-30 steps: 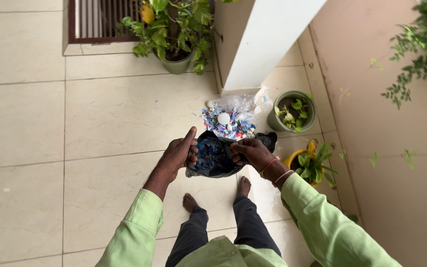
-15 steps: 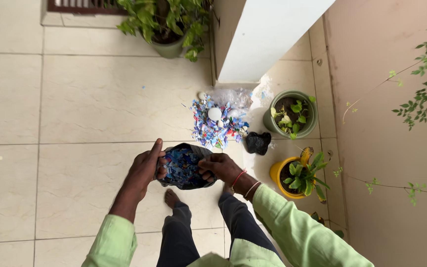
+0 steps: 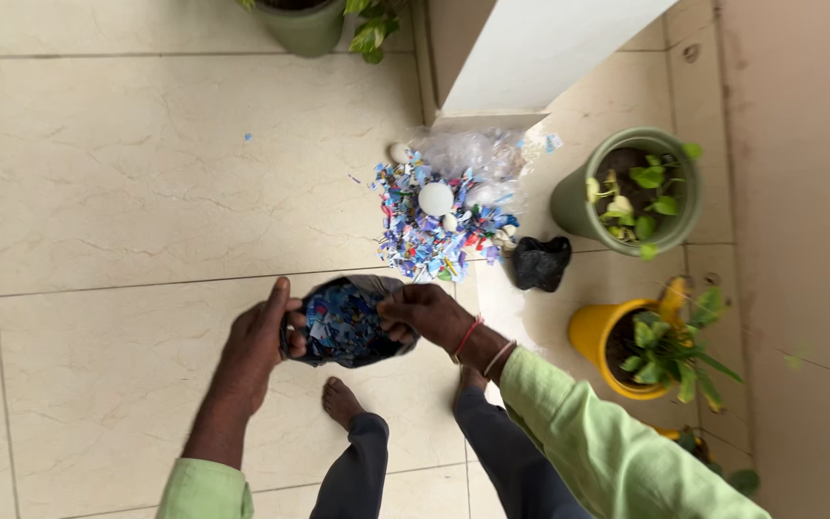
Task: The person picks up scraps of paper, light bulb packaging, and plastic from the floor by hand and places them into a black trash bag.
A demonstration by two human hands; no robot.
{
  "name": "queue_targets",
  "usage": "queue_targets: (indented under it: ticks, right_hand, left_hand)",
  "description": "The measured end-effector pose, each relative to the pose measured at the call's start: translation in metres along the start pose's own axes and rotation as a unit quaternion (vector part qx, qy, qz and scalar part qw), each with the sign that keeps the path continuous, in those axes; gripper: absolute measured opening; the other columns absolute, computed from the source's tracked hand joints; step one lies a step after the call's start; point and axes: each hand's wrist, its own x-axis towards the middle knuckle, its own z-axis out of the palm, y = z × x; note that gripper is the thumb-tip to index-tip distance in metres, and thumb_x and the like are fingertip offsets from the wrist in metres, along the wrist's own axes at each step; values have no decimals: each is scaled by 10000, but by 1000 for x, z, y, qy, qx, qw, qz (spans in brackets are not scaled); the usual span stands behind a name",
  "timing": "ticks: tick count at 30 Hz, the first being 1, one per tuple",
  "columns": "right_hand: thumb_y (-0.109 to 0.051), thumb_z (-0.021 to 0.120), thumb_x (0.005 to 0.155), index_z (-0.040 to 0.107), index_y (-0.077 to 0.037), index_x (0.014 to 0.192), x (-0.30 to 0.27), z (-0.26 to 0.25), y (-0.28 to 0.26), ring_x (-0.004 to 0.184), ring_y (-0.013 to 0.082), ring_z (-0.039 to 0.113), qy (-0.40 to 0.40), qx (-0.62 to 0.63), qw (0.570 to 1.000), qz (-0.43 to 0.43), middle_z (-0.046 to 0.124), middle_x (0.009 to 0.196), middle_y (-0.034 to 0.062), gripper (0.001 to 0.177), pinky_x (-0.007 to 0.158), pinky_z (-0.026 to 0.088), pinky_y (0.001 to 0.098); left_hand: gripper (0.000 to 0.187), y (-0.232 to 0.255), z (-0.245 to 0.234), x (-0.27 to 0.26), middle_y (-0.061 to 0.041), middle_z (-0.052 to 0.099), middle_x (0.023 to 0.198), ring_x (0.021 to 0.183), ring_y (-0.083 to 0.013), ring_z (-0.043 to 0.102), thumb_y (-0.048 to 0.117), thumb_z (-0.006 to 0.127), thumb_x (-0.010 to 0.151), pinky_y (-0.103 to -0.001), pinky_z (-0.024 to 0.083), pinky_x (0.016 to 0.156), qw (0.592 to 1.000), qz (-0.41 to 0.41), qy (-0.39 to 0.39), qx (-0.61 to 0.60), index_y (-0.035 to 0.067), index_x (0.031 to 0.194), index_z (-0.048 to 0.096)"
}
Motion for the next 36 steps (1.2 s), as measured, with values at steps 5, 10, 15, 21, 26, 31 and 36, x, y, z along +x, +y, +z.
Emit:
queue_targets:
  ticks: [5, 10, 15, 21, 26, 31, 36]
  right_hand:
    - [-192, 757, 897, 735, -20, 973, 99, 6, 3, 700, 151, 713, -52, 42, 996, -59, 747, 819, 70, 189, 645, 595, 290]
    - [-198, 766, 909, 711, -14, 930, 178, 14, -19, 675, 142, 702, -60, -32, 992, -105, 748, 805, 62, 193, 625, 590, 282]
    - [-256, 734, 934, 723, -41, 979, 243, 9, -53, 675, 122, 705, -64, -152, 969, -186, 765, 822, 46, 220, 622, 610, 274]
    - [-248, 716, 971, 709, -46, 1063, 301, -15, -65, 732, 102, 721, -24, -248, 936, -248, 767, 876, 32, 223, 666, 626, 257]
    - [-181, 721, 933, 703, -42, 1050, 348, -24, -33, 719, 121, 729, 5, -251, 939, -235, 769, 864, 51, 182, 656, 634, 262]
    - [-144, 723, 941, 683, -24, 1039, 369, -35, -13, 705, 112, 722, -17, -255, 925, -281, 767, 882, 63, 160, 631, 622, 251]
    - [-67, 755, 893, 711, -28, 1070, 389, -52, 1, 712, 146, 712, -37, -308, 877, -366, 762, 891, 93, 187, 625, 597, 306]
  left_hand:
    - [699, -11, -27, 63, -70, 619, 809, 657, -152, 585, 619, 572, 940, -323, 555, 666, 999, 22, 22, -23, -45, 1139, 664]
    - [696, -32, -61, 113, -56, 615, 875, 698, -151, 593, 620, 582, 942, -313, 553, 680, 994, 70, 41, -70, -40, 1155, 642]
    - [725, -44, -70, 158, -55, 596, 894, 743, -161, 629, 613, 629, 920, -334, 591, 709, 982, 140, 37, -124, -60, 1190, 607]
    - [725, -58, -49, 220, -64, 610, 879, 778, -180, 718, 622, 619, 900, -360, 655, 744, 972, 202, 33, -118, -53, 1165, 590]
    - [618, -91, -25, 272, -64, 616, 868, 757, -197, 713, 583, 642, 901, -368, 649, 728, 980, 167, 29, -104, -6, 1087, 598]
    - [552, -108, -34, 300, -84, 663, 848, 738, -178, 717, 518, 690, 917, -364, 656, 729, 979, 196, 54, -24, -23, 1004, 619]
    - [438, -108, -57, 303, -138, 739, 743, 613, -193, 697, 386, 765, 860, -361, 603, 650, 936, 220, 115, 251, -46, 920, 720]
